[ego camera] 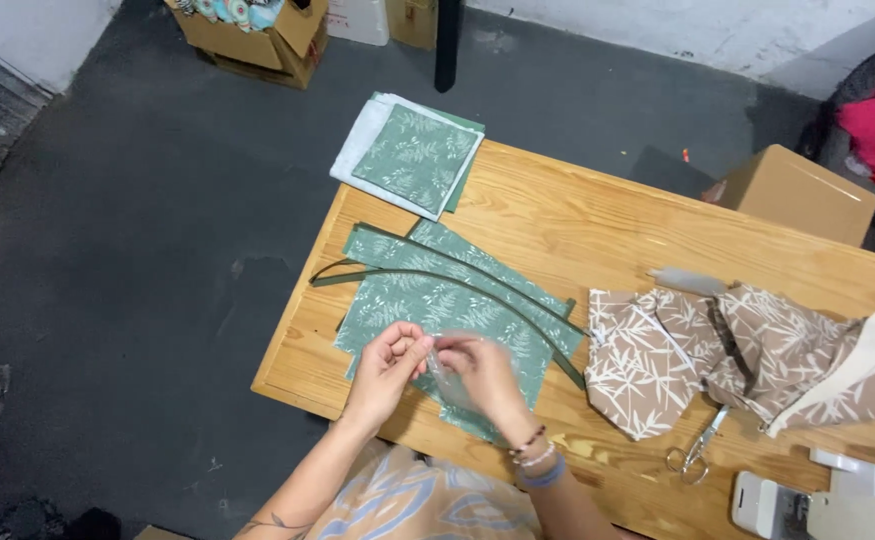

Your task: The person is organizing and aligning fabric panels and zippers on a table, preparing them for sewing.

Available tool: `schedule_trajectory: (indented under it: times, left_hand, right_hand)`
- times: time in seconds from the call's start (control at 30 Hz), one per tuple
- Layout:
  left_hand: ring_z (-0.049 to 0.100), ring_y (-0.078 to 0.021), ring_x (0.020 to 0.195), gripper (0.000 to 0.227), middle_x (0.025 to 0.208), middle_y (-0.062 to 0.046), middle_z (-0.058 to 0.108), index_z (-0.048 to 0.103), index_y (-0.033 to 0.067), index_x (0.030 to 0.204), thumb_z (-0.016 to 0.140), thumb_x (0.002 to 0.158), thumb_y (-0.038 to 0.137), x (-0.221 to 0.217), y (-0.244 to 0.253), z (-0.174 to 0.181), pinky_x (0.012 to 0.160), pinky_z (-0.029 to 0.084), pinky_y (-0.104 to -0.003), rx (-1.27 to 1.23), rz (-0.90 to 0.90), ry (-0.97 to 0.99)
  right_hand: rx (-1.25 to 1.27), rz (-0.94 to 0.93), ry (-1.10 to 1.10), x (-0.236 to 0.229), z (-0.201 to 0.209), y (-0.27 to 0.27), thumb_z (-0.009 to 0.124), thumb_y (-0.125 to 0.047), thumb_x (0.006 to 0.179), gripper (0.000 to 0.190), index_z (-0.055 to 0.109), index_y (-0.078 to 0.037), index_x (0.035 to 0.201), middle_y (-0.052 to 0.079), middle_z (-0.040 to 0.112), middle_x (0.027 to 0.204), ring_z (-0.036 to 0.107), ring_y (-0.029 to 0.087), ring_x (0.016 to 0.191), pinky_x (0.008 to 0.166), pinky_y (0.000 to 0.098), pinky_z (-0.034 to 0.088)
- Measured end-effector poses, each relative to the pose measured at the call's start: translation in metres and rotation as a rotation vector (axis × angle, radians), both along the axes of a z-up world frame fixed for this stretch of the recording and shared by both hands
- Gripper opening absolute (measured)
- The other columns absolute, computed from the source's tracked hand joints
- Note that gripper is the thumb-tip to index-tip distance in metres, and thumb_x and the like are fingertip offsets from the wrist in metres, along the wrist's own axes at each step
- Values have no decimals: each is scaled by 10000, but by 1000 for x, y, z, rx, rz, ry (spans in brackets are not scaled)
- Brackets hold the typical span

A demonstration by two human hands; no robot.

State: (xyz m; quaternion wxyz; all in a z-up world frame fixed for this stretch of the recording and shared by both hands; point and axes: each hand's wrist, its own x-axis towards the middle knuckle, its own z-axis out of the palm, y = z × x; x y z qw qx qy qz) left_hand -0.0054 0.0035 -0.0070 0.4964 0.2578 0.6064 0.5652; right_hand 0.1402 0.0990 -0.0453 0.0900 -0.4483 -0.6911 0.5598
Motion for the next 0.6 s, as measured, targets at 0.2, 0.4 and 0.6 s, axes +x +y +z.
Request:
schedule_trajectory:
  times: [0.2,0.4,0.6]
  left_hand:
    - [554,-90,561,104,604,-54,634,649,74,973,709,978,159,0,1,-3,546,401,-196,-25,-4,-18]
    - [551,-102,565,110,605,-73,638,644,61,968,705,981,152,2,1,2,573,425,-213,-13,-2,-36]
    - [556,-97,572,117,609,-66,637,640,61,976,695,987,164,3,3,-2,584,434,-210,-22,-4,-45]
  right_hand:
    - [-627,-417,474,5,57,10,566,-92,1008,304,642,84,1244,218,739,1192,722,244,988,944,385,604]
    - [-994,-552,662,23,6,22,485,-176,1026,257,650,-14,1140,126,750,1008,653,159,771,650,212,503]
    - [-856,-497,625,14,63,17,549,-90,1006,285,634,90,1210,198,747,1139,739,228,993,912,324,590]
